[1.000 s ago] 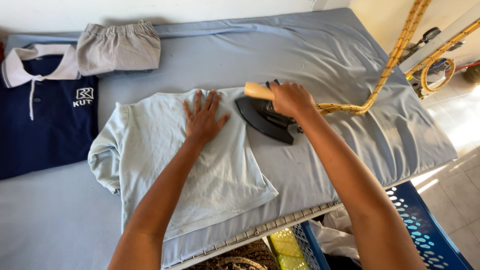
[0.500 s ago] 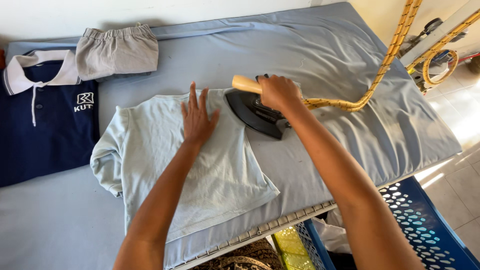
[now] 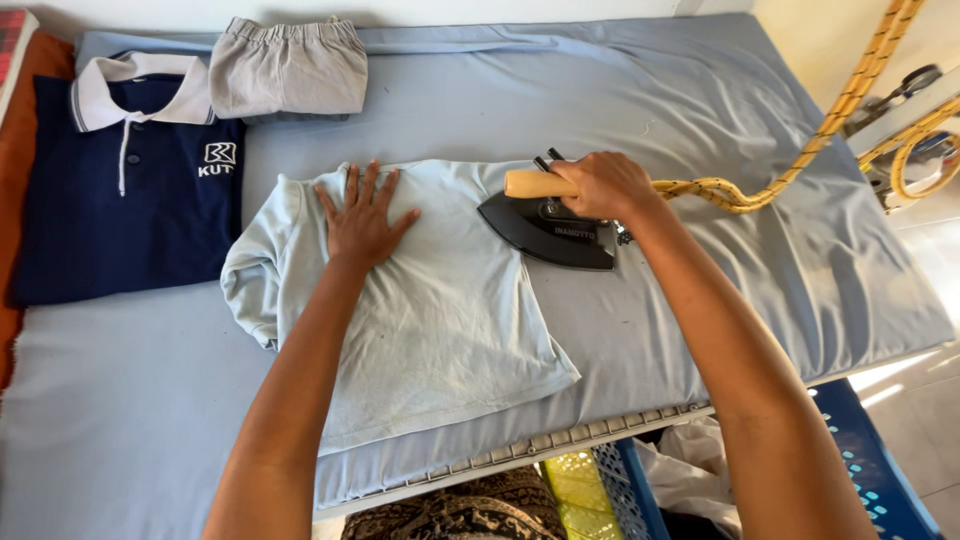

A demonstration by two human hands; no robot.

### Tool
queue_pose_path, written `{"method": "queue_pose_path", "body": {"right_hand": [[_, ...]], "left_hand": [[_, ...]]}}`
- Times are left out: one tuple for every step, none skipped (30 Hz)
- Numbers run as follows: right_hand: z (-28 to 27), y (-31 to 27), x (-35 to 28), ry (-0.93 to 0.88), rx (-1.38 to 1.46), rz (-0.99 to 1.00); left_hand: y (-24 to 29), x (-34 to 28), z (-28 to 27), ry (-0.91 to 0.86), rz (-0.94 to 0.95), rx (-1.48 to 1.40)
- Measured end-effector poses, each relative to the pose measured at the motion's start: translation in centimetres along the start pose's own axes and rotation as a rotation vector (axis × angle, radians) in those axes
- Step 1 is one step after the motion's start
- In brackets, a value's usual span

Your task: The person irons a pair of light gray shorts on a padded ironing board, smoothing the fabric and pressing the waistband area. After finishing the shorts, the person retrieves a light-colored long-sleeved shirt from a blue laundry basket and begins ironing the sleeves and body of the shirt.

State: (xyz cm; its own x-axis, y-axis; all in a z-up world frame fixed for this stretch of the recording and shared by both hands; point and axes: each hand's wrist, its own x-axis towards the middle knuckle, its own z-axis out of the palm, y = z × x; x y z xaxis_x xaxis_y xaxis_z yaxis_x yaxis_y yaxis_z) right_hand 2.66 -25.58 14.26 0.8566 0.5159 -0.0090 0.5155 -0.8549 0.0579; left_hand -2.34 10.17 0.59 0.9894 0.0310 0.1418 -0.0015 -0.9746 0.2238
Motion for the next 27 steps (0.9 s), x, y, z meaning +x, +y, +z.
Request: {"method": "queue_pose_path", "body": {"right_hand": [[0.0, -0.5, 0.3, -0.014, -0.034, 0.015], [0.0, -0.7, 0.6, -0.028, -0.067, 0.03], [0.3, -1.0, 1.1, 0.032, -0.04, 0.093], [0.7, -1.1, 1.6, 0.091, -0.012, 0.156], [1.3, -1.3, 2.1, 0.146, 0.019, 0.218], [1.9, -1.3, 2.7, 0.12, 0.022, 0.281], [2.3, -1.3, 3.5, 0.098, 0.026, 0.342], [2.6, -1.0, 4.5, 0.076, 0.029, 0.404], [2.8, -0.7, 5.1, 0.07, 0.058, 0.382], [2.7, 0.0, 5.8, 0.064, 0.086, 0.359], [2.8, 0.5, 6.3, 0.054, 0.12, 0.342], [2.6, 1.1, 6.9, -0.074, 0.205, 0.397], [1.7, 2.0, 7.8, -0.197, 0.29, 0.449], [0.9, 2.5, 8.5, -0.322, 0.376, 0.497], [-0.2, 3.0, 9.2, -0.339, 0.459, 0.471], [-1.1, 3.2, 9.5, -0.355, 0.542, 0.444], [-1.6, 2.9, 9.1, -0.388, 0.62, 0.417], [-2.1, 2.5, 8.8, -0.336, 0.639, 0.379], [-2.4, 1.6, 8.1, -0.299, 0.656, 0.339], [-2.8, 0.5, 7.4, -0.261, 0.673, 0.298], [-3.2, -0.9, 6.6, -0.236, 0.593, 0.281], [-3.3, -2.6, 5.4, -0.212, 0.513, 0.262], [-3.4, -4.7, 4.5, -0.183, 0.434, 0.231], [-3.5, -6.7, 3.6, -0.193, 0.414, 0.235], [-3.4, -8.7, 2.8, -0.198, 0.393, 0.234], [-3.1, -10.3, 2.0, -0.203, 0.372, 0.234], [-2.5, -12.0, 1.0, -0.15, 0.281, 0.201]], "left_hand": [[-0.2, 0.2, -0.2, 0.017, 0.006, 0.004], [-0.2, 0.3, -0.3, 0.015, 0.004, 0.0], [-0.2, 0.1, -0.4, 0.008, -0.001, 0.002], [-0.3, 0.0, -0.4, 0.002, -0.005, 0.003], [-0.4, -0.2, -0.3, 0.015, -0.012, -0.019], [-0.4, -0.3, -0.2, 0.028, -0.019, -0.041], [-0.5, -0.2, -0.2, 0.045, -0.025, -0.061], [-0.4, 0.0, -0.2, 0.049, -0.026, -0.068], [-0.5, -0.1, -0.2, 0.046, -0.022, -0.07], [-0.4, -0.2, -0.2, 0.044, -0.019, -0.072], [-0.4, -0.4, -0.1, 0.059, -0.01, -0.082], [-0.3, -0.7, -0.1, 0.073, -0.001, -0.091], [-0.3, -0.6, -0.4, 0.092, 0.012, -0.1], [-0.3, -0.9, -0.6, 0.086, 0.01, -0.086], [-0.1, -0.6, -0.9, 0.092, 0.011, -0.079], [-0.1, 0.0, -1.3, 0.098, 0.012, -0.073], [0.0, -0.2, -1.2, 0.101, 0.017, -0.074], [-0.1, -0.1, -1.1, 0.104, 0.023, -0.076], [-0.4, -0.4, -0.7, 0.098, 0.019, -0.082], [-0.6, -0.8, -0.3, 0.093, 0.013, -0.097], [-0.7, -0.4, -0.2, 0.099, 0.009, -0.111], [-0.5, -0.1, 0.0, 0.105, 0.005, -0.125], [-0.7, 0.1, 0.0, 0.118, 0.014, -0.129], [-0.8, 0.0, 0.1, 0.131, 0.023, -0.132], [-0.7, 0.0, 0.3, 0.149, 0.031, -0.133], [-0.6, -0.1, 0.5, 0.169, 0.029, -0.144], [-0.7, -0.2, 0.6, 0.189, 0.032, -0.151]]}}
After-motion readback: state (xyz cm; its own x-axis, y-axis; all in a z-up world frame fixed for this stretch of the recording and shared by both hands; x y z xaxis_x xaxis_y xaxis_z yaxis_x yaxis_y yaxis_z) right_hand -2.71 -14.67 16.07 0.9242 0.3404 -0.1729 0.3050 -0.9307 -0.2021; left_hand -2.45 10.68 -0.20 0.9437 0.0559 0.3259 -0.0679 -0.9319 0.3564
